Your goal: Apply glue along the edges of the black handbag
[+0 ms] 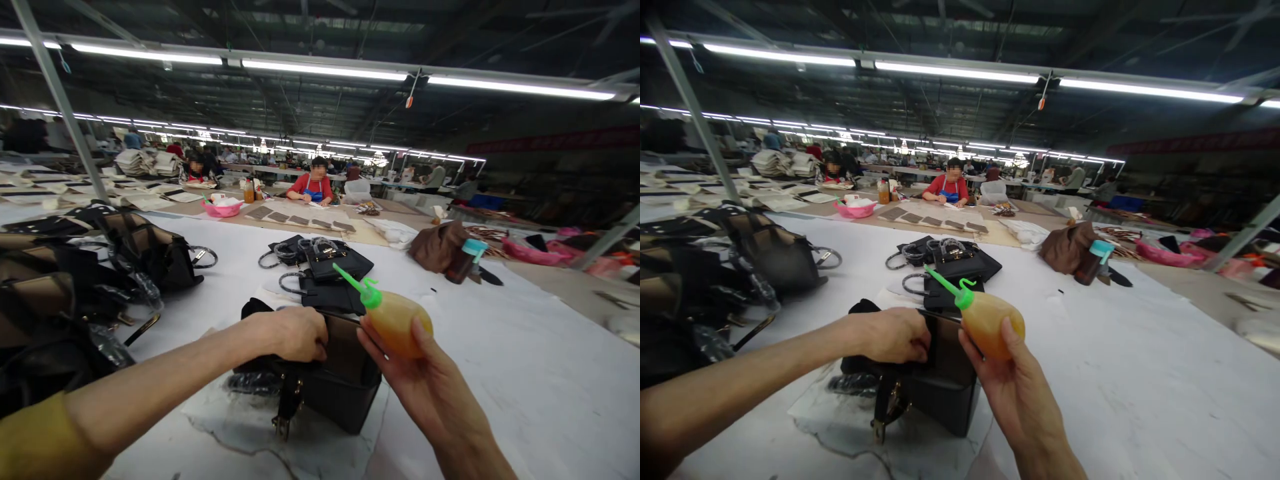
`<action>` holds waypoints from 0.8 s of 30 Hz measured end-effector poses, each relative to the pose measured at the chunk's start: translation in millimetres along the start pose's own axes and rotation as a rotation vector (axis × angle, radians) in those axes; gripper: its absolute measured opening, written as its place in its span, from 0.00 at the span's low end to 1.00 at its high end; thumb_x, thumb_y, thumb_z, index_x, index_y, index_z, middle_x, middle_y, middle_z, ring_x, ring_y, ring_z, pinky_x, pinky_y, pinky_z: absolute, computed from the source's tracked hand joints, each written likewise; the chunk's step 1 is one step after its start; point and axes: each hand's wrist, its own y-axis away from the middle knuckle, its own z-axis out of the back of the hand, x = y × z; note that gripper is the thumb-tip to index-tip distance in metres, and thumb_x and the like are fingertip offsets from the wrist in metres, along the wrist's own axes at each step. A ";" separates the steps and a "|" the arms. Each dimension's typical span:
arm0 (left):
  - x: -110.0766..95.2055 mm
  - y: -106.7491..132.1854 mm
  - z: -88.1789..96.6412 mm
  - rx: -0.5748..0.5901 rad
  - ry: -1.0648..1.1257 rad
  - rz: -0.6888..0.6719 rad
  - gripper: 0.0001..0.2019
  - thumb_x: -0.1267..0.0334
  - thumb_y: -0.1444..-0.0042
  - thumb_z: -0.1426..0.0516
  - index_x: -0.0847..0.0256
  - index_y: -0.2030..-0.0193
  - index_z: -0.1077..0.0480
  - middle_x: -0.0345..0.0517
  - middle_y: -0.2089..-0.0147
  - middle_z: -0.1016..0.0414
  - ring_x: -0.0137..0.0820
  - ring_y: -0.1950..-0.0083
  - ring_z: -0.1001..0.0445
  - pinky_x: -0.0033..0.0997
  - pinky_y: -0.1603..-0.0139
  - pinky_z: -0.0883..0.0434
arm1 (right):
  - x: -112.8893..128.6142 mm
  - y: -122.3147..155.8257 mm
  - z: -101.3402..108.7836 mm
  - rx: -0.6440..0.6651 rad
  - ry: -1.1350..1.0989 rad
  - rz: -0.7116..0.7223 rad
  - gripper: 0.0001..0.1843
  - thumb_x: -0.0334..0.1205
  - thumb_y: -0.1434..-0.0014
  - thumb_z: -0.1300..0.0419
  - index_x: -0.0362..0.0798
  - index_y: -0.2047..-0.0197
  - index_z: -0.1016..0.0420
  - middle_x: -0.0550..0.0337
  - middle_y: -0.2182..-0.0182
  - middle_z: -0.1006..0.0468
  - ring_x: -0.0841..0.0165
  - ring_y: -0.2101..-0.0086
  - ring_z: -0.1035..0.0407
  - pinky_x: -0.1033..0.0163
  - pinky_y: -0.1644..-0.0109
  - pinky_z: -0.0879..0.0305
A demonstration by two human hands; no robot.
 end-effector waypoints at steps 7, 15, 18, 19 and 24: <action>59.7 30.0 -16.4 -0.556 0.313 0.123 0.19 0.64 0.49 0.50 0.60 0.49 0.34 0.36 0.76 0.36 0.27 0.74 0.36 0.25 0.72 0.38 | 1.3 -1.9 0.9 0.007 -0.028 0.001 0.22 0.41 0.47 0.32 0.46 0.50 0.30 0.48 0.48 0.30 0.50 0.46 0.42 0.42 0.44 0.42; 75.9 28.7 -14.3 -0.096 0.551 0.046 0.30 0.69 0.59 0.48 0.59 0.44 0.39 0.44 0.49 0.30 0.32 0.53 0.30 0.27 0.57 0.33 | -2.5 5.1 -6.0 0.001 0.056 0.006 0.21 0.44 0.46 0.33 0.47 0.50 0.29 0.49 0.51 0.28 0.51 0.49 0.36 0.44 0.43 0.42; 74.8 24.5 -9.5 -0.072 0.496 0.025 0.32 0.70 0.60 0.48 0.59 0.43 0.40 0.44 0.47 0.31 0.33 0.50 0.32 0.28 0.52 0.34 | -4.0 5.4 -6.6 -0.037 0.031 0.006 0.21 0.44 0.45 0.34 0.47 0.49 0.29 0.47 0.49 0.30 0.49 0.48 0.39 0.43 0.44 0.41; 74.9 22.2 -9.8 -0.081 0.432 0.035 0.31 0.69 0.60 0.47 0.59 0.43 0.39 0.44 0.49 0.30 0.33 0.52 0.31 0.28 0.54 0.33 | -4.2 5.2 -6.3 -0.044 0.023 0.005 0.22 0.44 0.44 0.34 0.46 0.49 0.30 0.46 0.48 0.31 0.49 0.47 0.40 0.43 0.44 0.40; 74.5 9.0 -14.7 -0.194 0.093 0.025 0.23 0.63 0.58 0.43 0.58 0.51 0.34 0.41 0.60 0.28 0.32 0.61 0.30 0.27 0.61 0.34 | -3.9 4.1 -4.6 -0.037 0.028 0.006 0.24 0.44 0.43 0.35 0.45 0.46 0.33 0.45 0.46 0.33 0.48 0.46 0.41 0.43 0.44 0.40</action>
